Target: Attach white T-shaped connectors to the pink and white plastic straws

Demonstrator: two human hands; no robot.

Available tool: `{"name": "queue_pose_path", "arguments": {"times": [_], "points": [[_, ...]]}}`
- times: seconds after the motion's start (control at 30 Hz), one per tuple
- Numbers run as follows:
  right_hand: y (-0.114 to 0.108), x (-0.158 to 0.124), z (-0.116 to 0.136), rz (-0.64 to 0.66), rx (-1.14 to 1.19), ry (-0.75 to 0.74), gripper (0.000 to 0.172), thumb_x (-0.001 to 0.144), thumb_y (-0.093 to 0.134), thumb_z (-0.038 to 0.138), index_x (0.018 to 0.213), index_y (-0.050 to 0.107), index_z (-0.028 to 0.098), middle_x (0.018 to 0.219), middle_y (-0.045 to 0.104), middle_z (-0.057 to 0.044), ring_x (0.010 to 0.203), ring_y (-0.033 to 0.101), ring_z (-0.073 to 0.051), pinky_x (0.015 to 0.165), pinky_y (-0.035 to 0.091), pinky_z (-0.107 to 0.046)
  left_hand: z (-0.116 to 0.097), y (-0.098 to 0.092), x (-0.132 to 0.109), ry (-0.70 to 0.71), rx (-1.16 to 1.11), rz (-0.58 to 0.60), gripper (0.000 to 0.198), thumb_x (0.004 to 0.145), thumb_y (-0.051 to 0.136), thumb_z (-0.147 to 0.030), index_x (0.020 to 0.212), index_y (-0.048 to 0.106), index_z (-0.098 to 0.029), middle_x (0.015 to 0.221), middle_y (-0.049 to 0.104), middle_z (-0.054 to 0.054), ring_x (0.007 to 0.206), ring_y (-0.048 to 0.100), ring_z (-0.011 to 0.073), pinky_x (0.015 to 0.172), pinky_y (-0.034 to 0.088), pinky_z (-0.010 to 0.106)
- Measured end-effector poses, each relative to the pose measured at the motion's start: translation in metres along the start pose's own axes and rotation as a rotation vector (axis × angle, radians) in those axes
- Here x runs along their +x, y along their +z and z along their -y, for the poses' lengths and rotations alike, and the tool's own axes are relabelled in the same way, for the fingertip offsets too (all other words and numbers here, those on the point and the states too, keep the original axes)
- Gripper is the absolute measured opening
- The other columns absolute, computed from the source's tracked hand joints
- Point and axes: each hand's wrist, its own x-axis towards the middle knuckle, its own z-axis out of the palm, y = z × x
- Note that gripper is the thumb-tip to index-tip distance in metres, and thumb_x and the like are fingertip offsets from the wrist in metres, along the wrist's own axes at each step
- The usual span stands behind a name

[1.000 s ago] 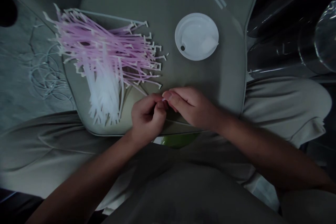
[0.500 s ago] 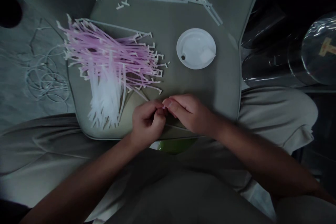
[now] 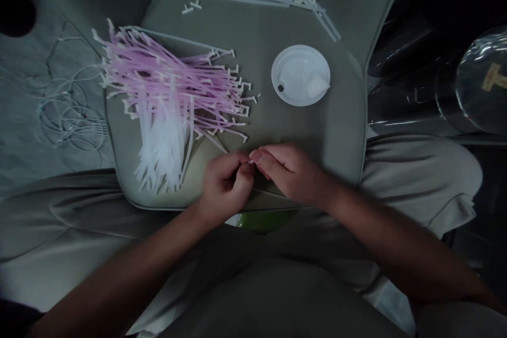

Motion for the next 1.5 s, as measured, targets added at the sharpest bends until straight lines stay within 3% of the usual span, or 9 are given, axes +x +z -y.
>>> {"name": "queue_pose_path", "arguments": {"times": [0.4,0.57,0.8,1.0,1.5], "points": [[-0.0004,-0.0012,0.0023,0.024,-0.062,-0.017,0.041,0.101,0.04,0.033,0.062,0.042,0.018,0.057,0.041,0.005,0.055,0.039,-0.008,0.056,0.03,-0.025,0.0013,0.0007,-0.0007,0.031,-0.026,-0.006,0.02,0.081,0.047,-0.012,0.062,0.045,-0.018,0.05,0.042,-0.006,0.046,0.038,0.0061,0.046,0.029,0.019],[-0.0004,-0.0004,0.0042,0.04,-0.081,-0.008,0.041,0.1,0.041,0.036,0.063,0.043,0.019,0.057,0.041,0.005,0.056,0.04,-0.008,0.057,0.031,-0.026,0.0012,-0.0002,-0.0007,-0.002,0.001,0.04,0.021,0.08,0.046,-0.012,0.06,0.049,-0.017,0.053,0.048,-0.003,0.05,0.045,0.0081,0.051,0.034,0.022],[-0.0013,-0.002,0.0028,0.038,-0.076,-0.012,0.042,0.101,0.04,0.037,0.063,0.043,0.019,0.057,0.041,0.005,0.055,0.039,-0.008,0.055,0.03,-0.025,0.0022,-0.0003,0.0,-0.005,0.014,0.021,0.019,0.077,0.047,-0.011,0.059,0.053,-0.017,0.051,0.045,-0.005,0.047,0.04,0.0074,0.049,0.031,0.022],[0.0,-0.0012,0.002,0.034,-0.089,-0.003,0.042,0.101,0.039,0.038,0.063,0.043,0.019,0.058,0.042,0.004,0.057,0.04,-0.009,0.057,0.031,-0.026,0.0021,-0.002,-0.0013,-0.031,-0.003,0.058,0.019,0.078,0.046,-0.013,0.06,0.053,-0.017,0.054,0.053,-0.002,0.05,0.046,0.0086,0.052,0.035,0.022],[0.0035,0.0004,0.0034,0.002,-0.131,-0.007,0.042,0.1,0.04,0.037,0.063,0.041,0.019,0.057,0.041,0.005,0.056,0.038,-0.009,0.057,0.03,-0.026,0.0026,-0.0012,-0.002,-0.023,0.019,0.054,0.022,0.082,0.046,-0.014,0.061,0.048,-0.018,0.055,0.047,-0.003,0.051,0.044,0.0087,0.051,0.034,0.023]]}}
